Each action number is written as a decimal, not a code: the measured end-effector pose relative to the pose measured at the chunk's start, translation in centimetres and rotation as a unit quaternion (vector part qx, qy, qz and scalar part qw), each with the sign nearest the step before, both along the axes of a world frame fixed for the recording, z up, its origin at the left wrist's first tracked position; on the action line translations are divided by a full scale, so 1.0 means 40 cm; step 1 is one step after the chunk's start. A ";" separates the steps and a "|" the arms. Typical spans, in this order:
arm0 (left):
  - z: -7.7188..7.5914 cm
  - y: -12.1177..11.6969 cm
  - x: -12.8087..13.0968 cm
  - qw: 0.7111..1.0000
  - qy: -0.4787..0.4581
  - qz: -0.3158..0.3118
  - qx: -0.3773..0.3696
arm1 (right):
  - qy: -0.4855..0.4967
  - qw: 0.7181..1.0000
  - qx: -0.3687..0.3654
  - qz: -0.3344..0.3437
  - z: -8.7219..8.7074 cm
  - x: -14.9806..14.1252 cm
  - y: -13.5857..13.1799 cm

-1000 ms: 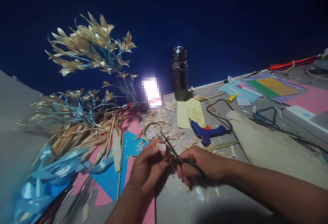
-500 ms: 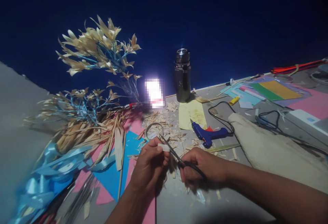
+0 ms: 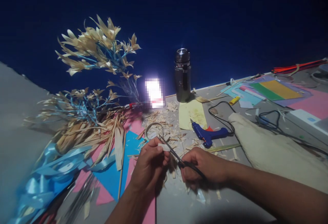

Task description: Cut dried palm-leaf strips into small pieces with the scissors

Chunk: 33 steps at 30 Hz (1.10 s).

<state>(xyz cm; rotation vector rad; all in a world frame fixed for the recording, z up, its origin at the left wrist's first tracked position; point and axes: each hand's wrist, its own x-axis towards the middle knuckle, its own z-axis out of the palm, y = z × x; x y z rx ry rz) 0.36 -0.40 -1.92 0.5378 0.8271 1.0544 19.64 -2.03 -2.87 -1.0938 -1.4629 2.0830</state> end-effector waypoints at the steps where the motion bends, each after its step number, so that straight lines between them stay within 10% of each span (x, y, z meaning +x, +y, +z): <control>1: -0.001 0.000 0.000 1.000 0.001 0.000 0.001 | 0.000 1.000 0.002 -0.001 -0.001 0.000 0.000; 33: 0.022 -0.003 -0.030 0.998 -0.020 -0.055 0.030 | -0.074 0.997 -0.001 0.008 0.019 -0.006 -0.004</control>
